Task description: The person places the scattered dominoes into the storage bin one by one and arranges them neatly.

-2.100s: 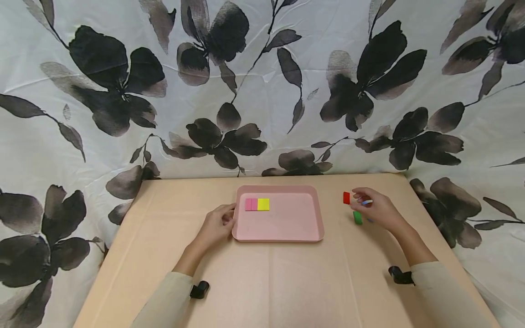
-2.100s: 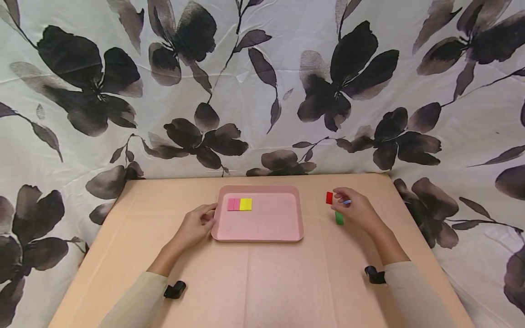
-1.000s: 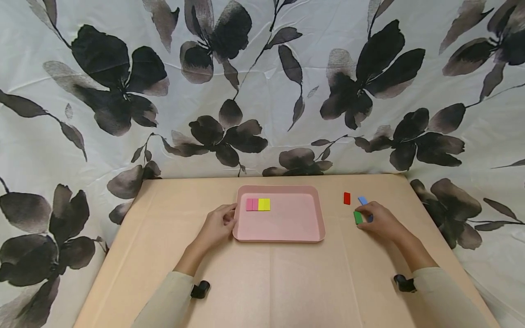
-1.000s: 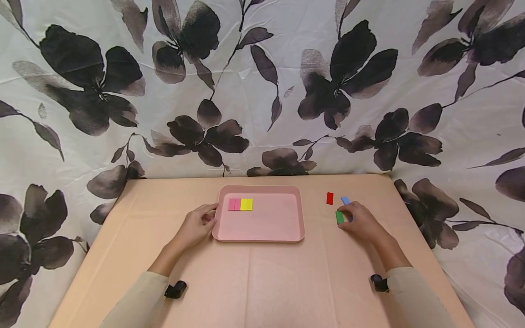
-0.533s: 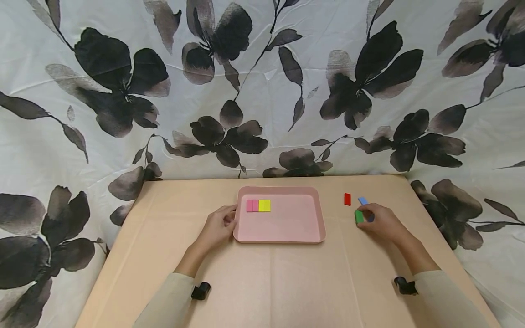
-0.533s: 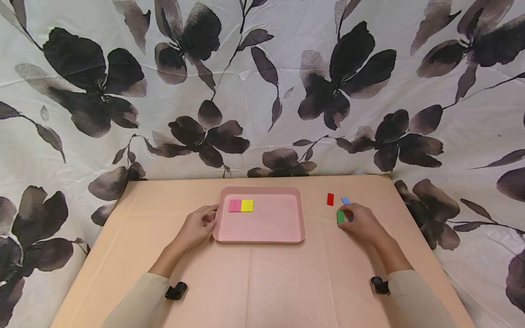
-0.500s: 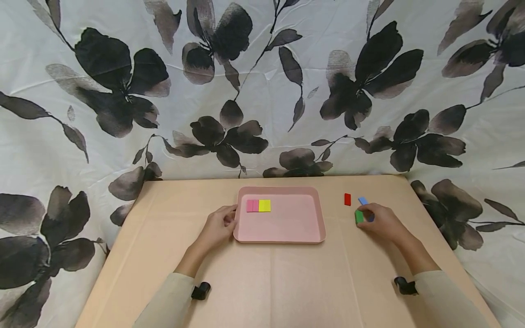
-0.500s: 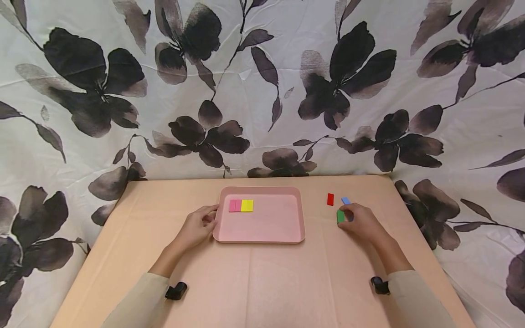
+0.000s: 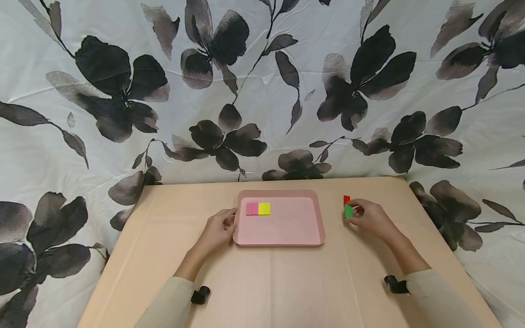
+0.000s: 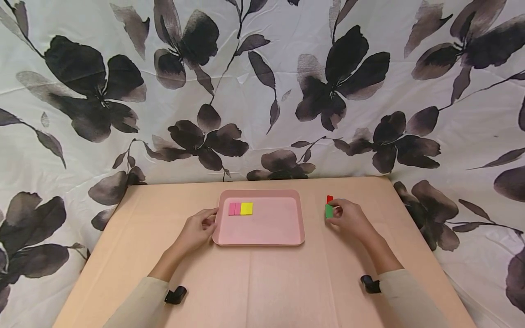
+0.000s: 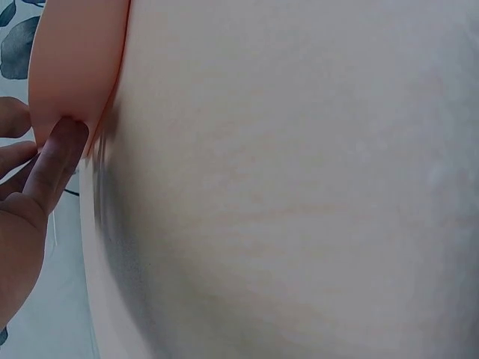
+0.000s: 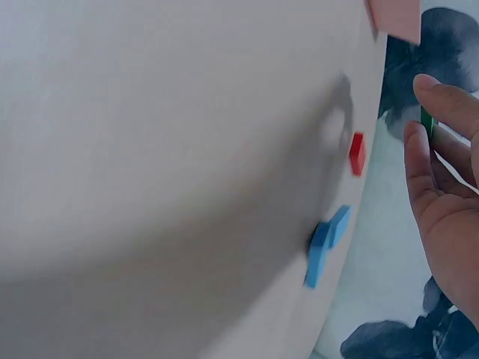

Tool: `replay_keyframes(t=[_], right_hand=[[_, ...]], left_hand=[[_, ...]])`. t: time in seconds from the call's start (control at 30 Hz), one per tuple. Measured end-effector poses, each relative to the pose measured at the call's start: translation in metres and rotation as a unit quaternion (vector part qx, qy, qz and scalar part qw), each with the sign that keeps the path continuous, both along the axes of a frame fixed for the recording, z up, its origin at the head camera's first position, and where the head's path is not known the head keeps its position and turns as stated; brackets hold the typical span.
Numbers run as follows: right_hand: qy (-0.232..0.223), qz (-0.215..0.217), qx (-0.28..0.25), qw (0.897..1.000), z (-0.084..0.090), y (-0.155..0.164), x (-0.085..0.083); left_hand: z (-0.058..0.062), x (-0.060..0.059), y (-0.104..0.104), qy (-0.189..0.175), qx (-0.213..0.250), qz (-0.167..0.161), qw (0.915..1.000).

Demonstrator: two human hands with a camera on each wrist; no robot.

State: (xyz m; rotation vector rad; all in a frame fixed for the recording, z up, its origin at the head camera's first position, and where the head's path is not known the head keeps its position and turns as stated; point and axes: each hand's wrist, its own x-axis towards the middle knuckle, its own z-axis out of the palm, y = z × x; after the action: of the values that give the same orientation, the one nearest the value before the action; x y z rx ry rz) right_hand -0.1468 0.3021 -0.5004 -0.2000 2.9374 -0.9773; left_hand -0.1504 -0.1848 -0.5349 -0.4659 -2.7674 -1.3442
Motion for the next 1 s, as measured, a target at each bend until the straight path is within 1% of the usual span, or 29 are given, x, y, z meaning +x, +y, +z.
replay_keyframes(t=[0.13, 0.37, 0.5, 0.73, 0.87, 1.0], right_hand=[[0.019, 0.011, -0.009, 1.0, 0.003, -0.011, -0.003], [0.027, 0.018, -0.017, 0.999, 0.01, -0.029, -0.012], [0.032, 0.031, -0.021, 0.999, 0.013, -0.044, -0.019], [0.011, 0.048, -0.031, 0.998, 0.018, -0.074, -0.03], [0.0, 0.056, -0.039, 0.998, 0.018, -0.089, -0.038], [-0.017, 0.062, -0.033, 0.997, 0.016, -0.105, -0.044]], left_hand=[[-0.001, 0.001, 0.0, 0.001, 0.0, 0.0, 1.0], [0.002, 0.001, 0.0, -0.001, -0.005, -0.006, 1.0], [0.003, 0.0, 0.001, -0.002, -0.005, -0.007, 1.0], [0.002, -0.002, 0.001, -0.007, -0.009, -0.01, 0.9999], [0.002, -0.003, 0.001, -0.006, -0.005, -0.01, 0.9999], [0.003, -0.002, -0.001, -0.007, -0.004, -0.01, 0.9999]])
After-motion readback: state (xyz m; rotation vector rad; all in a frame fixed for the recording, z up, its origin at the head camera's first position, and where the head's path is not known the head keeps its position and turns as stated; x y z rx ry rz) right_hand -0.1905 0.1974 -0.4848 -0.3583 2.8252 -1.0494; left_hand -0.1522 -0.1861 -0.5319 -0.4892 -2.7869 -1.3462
